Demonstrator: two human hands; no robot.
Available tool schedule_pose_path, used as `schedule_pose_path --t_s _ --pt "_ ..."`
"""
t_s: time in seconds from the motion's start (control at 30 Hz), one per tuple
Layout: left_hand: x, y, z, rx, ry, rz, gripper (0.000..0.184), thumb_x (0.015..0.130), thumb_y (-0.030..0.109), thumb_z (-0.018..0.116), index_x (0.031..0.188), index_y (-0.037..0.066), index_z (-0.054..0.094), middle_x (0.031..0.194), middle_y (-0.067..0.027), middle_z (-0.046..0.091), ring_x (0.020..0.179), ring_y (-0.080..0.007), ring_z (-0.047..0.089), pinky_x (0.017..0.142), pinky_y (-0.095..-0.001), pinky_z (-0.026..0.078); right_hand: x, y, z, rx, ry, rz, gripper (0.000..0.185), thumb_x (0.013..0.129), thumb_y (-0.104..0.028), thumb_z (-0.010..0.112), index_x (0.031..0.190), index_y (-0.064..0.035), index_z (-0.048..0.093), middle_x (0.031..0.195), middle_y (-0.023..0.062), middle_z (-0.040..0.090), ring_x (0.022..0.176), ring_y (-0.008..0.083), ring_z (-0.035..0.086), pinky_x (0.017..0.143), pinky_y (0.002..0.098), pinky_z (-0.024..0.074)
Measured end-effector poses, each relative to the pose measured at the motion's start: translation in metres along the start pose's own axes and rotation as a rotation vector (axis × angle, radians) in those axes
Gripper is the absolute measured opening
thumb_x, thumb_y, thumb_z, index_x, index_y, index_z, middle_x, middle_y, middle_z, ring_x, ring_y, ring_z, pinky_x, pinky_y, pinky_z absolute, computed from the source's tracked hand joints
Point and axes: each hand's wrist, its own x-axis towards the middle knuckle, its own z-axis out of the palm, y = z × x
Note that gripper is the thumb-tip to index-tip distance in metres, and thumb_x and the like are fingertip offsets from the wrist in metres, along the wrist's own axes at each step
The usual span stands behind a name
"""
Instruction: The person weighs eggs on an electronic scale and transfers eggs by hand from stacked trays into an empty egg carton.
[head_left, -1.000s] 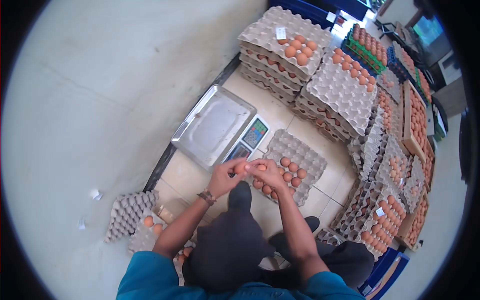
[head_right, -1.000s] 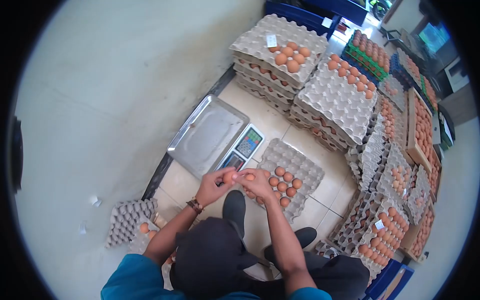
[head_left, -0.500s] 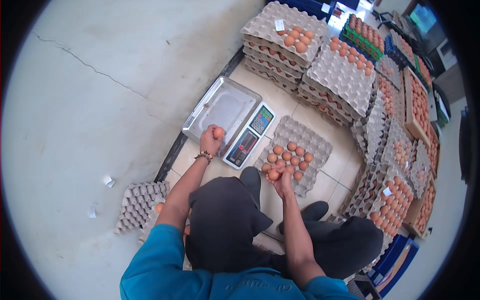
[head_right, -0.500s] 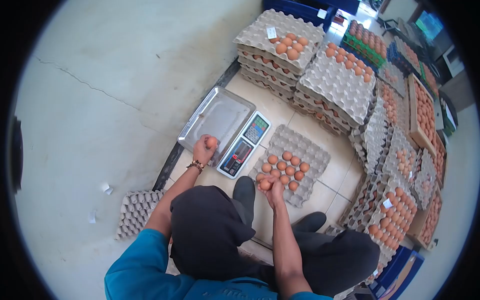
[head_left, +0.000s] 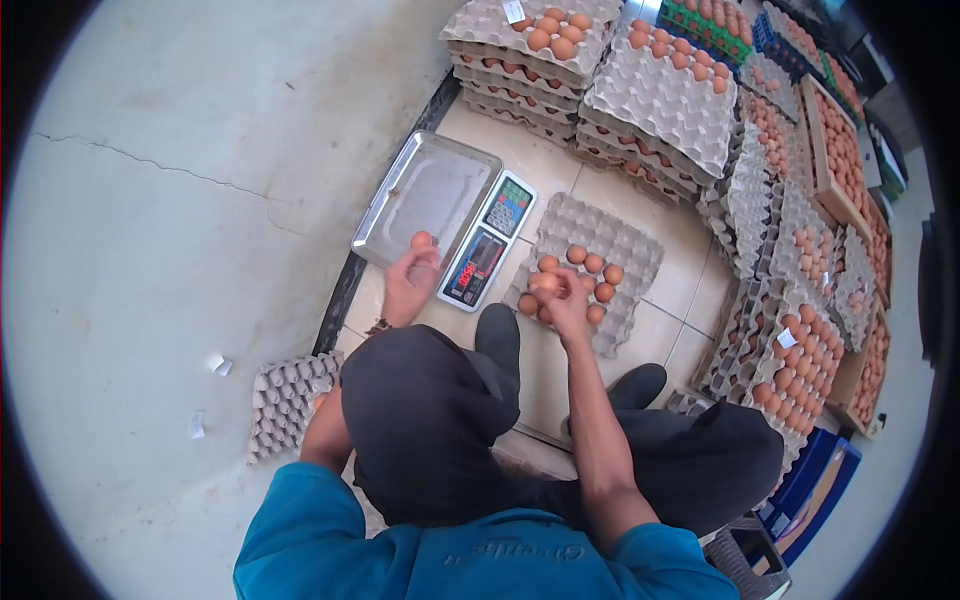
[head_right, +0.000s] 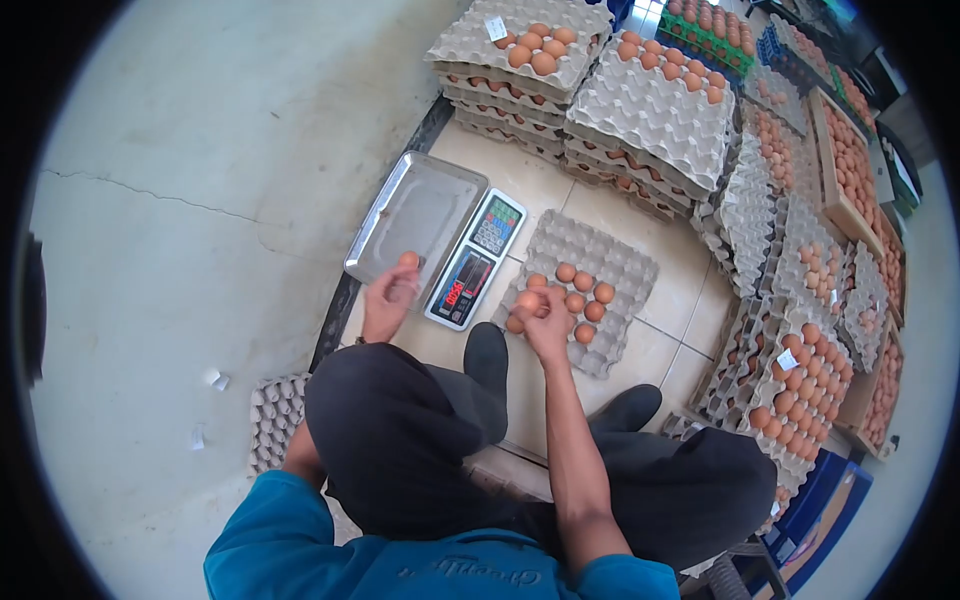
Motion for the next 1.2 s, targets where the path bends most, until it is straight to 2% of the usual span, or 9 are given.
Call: schedule_pose_path --t_s 0.1,0.2,0.4,0.5,0.57,0.63,0.73,0.83,1.2 --pt "-0.037 -0.014 0.024 -0.416 -0.349 -0.51 0.038 0.092 0.006 0.069 0.129 0.002 0.063 0.104 -0.0069 0.072 0.094 -0.0146 0.069 0.083 -0.0285 0.055 -0.006 0.007 0.028 -0.093 -0.205 -0.151 0.031 0.076 -0.013 0.082 0.101 -0.0029 0.068 0.095 0.0076 0.068 0.087 0.0119 0.066 0.073 0.0284 0.055" --pt "-0.053 0.001 0.041 -0.61 -0.397 -0.994 0.052 0.094 0.015 0.071 0.142 0.005 0.053 0.122 -0.0083 0.067 0.106 -0.0178 0.068 0.093 -0.0351 0.056 -0.027 -0.003 0.052 -0.155 -0.365 -0.162 0.036 0.07 -0.016 0.087 0.097 -0.0008 0.069 0.093 0.01 0.069 0.084 0.0131 0.067 0.07 0.0305 0.0559" --pt "-0.063 -0.017 0.044 -0.624 -0.502 -0.922 0.058 0.092 0.015 0.073 0.144 0.004 0.05 0.125 -0.0102 0.066 0.108 -0.0194 0.068 0.093 -0.0337 0.057 -0.043 -0.011 0.056 -0.227 -0.441 -0.187 0.054 0.067 -0.02 0.089 0.111 0.0018 0.066 0.093 0.0102 0.068 0.082 0.0146 0.068 0.069 0.0298 0.0566" --pt "-0.042 -0.017 0.029 -0.672 -0.209 -0.828 0.044 0.088 0.011 0.078 0.126 -0.001 0.058 0.115 -0.0112 0.069 0.101 -0.0179 0.069 0.087 -0.0318 0.058 -0.038 -0.02 0.045 0.063 -0.328 0.133 0.053 0.072 -0.016 0.087 0.115 0.0035 0.062 0.093 0.0093 0.067 0.083 0.014 0.067 0.07 0.0273 0.056" --pt "-0.008 -0.019 0.014 -0.461 -0.109 -0.62 0.04 0.085 0.012 0.08 0.117 0.001 0.06 0.109 -0.0088 0.07 0.095 -0.0159 0.069 0.083 -0.0303 0.057 -0.02 0.002 0.036 0.037 -0.191 0.093 0.047 0.076 -0.013 0.083 0.115 0.0039 0.061 0.093 0.0086 0.066 0.08 0.0123 0.066 0.068 0.0252 0.0551" --pt "0.029 -0.025 0.005 -0.136 -0.094 -0.216 0.044 0.08 0.016 0.084 0.117 0.005 0.063 0.105 -0.0076 0.07 0.091 -0.0142 0.068 0.078 -0.0268 0.054 -0.012 0.028 0.027 0.056 -0.099 0.083 0.041 0.078 -0.01 0.08 0.113 0.0039 0.062 0.093 0.0072 0.065 0.077 0.01 0.064 0.067 0.0229 0.0536" --pt "0.072 -0.008 -0.002 0.299 -0.077 -0.145 0.046 0.074 0.02 0.087 0.113 0.009 0.068 0.104 -0.0097 0.071 0.094 -0.0192 0.068 0.082 -0.0311 0.053 -0.001 0.037 0.011 0.124 -0.038 0.117 0.034 0.08 -0.006 0.076 0.11 0.0038 0.064 0.092 0.0046 0.064 0.074 0.0067 0.06 0.067 0.0206 0.0513" --pt "0.097 -0.027 0.007 0.57 -0.049 0.193 0.047 0.069 0.025 0.088 0.11 0.011 0.071 0.104 -0.0113 0.071 0.097 -0.0279 0.066 0.087 -0.0381 0.051 -0.004 0.04 0.007 0.174 -0.006 0.181 0.029 0.082 -0.003 0.071 0.109 0.0047 0.064 0.09 0.0043 0.064 0.075 0.0064 0.06 0.067 0.0208 0.0509" --pt "0.099 -0.057 0.029 0.651 -0.056 0.007 0.059 0.069 0.031 0.087 0.12 0.011 0.066 0.112 -0.0141 0.068 0.108 -0.0343 0.06 0.095 -0.0448 0.048 -0.012 0.047 -0.008 0.194 0.108 0.168 0.022 0.086 -0.001 0.064 0.107 0.0049 0.065 0.089 0.0057 0.066 0.075 0.0074 0.06 0.067 0.0213 0.0506"
